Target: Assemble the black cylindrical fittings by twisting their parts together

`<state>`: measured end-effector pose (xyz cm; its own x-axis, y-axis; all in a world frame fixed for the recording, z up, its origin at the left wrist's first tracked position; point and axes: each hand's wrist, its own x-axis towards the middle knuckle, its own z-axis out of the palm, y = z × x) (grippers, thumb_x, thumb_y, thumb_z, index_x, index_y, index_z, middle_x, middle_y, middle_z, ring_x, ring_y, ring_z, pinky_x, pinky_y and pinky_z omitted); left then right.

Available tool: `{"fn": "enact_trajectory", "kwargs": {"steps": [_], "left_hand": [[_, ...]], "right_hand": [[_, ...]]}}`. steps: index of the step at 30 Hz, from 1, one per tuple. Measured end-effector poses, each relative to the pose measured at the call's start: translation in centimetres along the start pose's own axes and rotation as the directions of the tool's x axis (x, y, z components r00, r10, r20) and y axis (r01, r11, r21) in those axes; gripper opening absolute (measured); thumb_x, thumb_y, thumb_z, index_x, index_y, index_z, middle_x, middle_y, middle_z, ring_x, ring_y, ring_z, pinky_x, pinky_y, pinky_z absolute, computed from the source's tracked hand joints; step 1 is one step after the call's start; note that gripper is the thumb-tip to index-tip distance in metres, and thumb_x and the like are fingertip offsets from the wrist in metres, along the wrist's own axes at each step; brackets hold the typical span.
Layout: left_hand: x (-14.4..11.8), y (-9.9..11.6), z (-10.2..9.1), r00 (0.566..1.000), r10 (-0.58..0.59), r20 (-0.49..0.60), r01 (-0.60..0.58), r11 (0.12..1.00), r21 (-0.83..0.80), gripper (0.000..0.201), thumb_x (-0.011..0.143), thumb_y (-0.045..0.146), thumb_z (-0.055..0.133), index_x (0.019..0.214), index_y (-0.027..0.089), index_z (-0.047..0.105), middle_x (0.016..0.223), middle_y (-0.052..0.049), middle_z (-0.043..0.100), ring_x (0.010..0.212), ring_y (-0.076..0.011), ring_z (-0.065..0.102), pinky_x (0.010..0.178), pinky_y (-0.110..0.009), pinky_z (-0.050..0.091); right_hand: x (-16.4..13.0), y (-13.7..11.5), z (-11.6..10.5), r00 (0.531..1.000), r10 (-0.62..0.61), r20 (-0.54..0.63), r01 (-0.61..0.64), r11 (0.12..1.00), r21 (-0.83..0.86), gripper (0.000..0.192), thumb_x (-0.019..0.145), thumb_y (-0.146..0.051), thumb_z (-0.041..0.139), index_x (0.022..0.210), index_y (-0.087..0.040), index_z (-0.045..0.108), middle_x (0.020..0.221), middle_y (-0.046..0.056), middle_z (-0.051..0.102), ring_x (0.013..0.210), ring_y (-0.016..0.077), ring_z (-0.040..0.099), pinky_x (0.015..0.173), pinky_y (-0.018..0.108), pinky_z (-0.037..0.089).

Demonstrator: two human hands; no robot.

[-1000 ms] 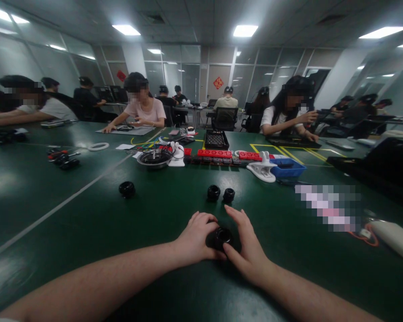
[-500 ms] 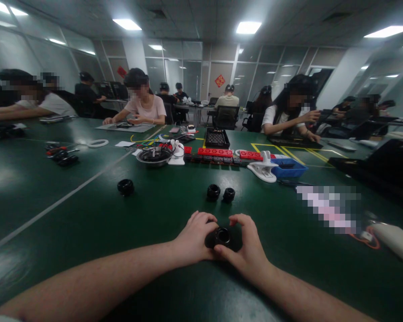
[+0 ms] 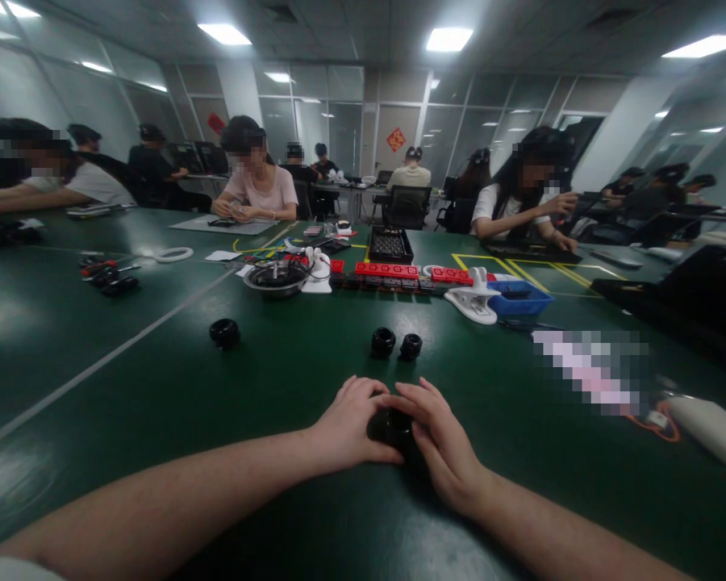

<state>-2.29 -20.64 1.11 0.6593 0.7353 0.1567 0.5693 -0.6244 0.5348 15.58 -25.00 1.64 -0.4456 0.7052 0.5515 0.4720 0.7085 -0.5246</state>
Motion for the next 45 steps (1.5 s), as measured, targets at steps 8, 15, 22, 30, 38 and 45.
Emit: {"fn": "enact_trajectory", "kwargs": {"steps": [8, 15, 22, 30, 38, 45], "left_hand": [[-0.04, 0.1, -0.13, 1.0, 0.014, -0.008, -0.014, 1.0, 0.0, 0.049, 0.056, 0.05, 0.07, 0.093, 0.019, 0.058, 0.107, -0.006, 0.049, 0.104, -0.0263, 0.043, 0.099, -0.048, 0.021], [-0.02, -0.02, -0.04, 1.0, 0.02, -0.006, -0.02, 1.0, 0.003, 0.044, 0.058, 0.043, 0.07, 0.092, 0.019, 0.056, 0.107, -0.006, 0.049, 0.103, -0.0252, 0.043, 0.098, -0.047, 0.022], [0.02, -0.12, 0.08, 0.999, 0.03, -0.013, -0.03, 0.999, 0.014, 0.048, 0.059, 0.046, 0.069, 0.097, 0.018, 0.057, 0.107, -0.006, 0.049, 0.102, -0.0249, 0.044, 0.097, -0.045, 0.025], [-0.02, 0.05, 0.02, 1.0, 0.012, -0.006, -0.012, 1.0, -0.001, 0.062, 0.056, 0.052, 0.07, 0.108, 0.02, 0.054, 0.108, -0.006, 0.048, 0.104, -0.0259, 0.042, 0.099, -0.048, 0.021], [-0.01, -0.02, 0.0, 1.0, 0.027, -0.001, -0.027, 1.0, 0.011, 0.059, 0.056, 0.053, 0.069, 0.103, 0.02, 0.056, 0.108, -0.007, 0.049, 0.105, -0.0264, 0.042, 0.1, -0.05, 0.02], [-0.11, 0.24, -0.21, 1.0, -0.007, 0.015, 0.007, 1.0, 0.015, 0.046, 0.06, 0.046, 0.068, 0.096, 0.02, 0.057, 0.109, -0.006, 0.049, 0.107, -0.0262, 0.042, 0.101, -0.053, 0.014]], "right_hand": [[0.13, 0.32, 0.62, 0.978, 0.148, -0.147, -0.164, 0.981, -0.107, 0.044, 0.077, -0.031, 0.05, 0.116, -0.019, 0.035, 0.109, 0.012, 0.048, 0.104, 0.0268, 0.046, 0.088, 0.046, 0.039], [0.44, 0.16, 0.85, 0.975, 0.171, -0.145, -0.194, 0.967, -0.163, 0.048, 0.065, -0.031, 0.064, 0.105, -0.018, 0.041, 0.092, 0.008, 0.049, 0.085, 0.0244, 0.05, 0.073, 0.042, 0.045], [0.58, -0.14, 0.62, 0.986, 0.149, -0.077, -0.153, 0.987, -0.047, 0.035, 0.072, -0.021, 0.056, 0.104, -0.02, 0.042, 0.094, 0.007, 0.053, 0.087, 0.0222, 0.053, 0.075, 0.04, 0.046], [0.4, 0.11, 0.03, 0.997, 0.042, 0.067, -0.051, 0.988, 0.147, 0.043, 0.083, -0.012, 0.034, 0.122, -0.028, 0.035, 0.115, 0.003, 0.056, 0.11, 0.0198, 0.049, 0.103, 0.049, 0.021], [0.21, 0.35, 0.22, 0.999, 0.033, 0.024, -0.035, 0.993, 0.111, 0.048, 0.086, -0.018, 0.031, 0.132, -0.028, 0.021, 0.13, 0.005, 0.043, 0.12, 0.021, 0.038, 0.104, 0.05, 0.016], [0.24, 0.23, 0.65, 0.98, 0.112, -0.166, -0.131, 0.985, -0.108, 0.056, 0.07, -0.042, 0.058, 0.116, -0.019, 0.036, 0.106, 0.012, 0.048, 0.101, 0.0285, 0.047, 0.084, 0.047, 0.041]]}}
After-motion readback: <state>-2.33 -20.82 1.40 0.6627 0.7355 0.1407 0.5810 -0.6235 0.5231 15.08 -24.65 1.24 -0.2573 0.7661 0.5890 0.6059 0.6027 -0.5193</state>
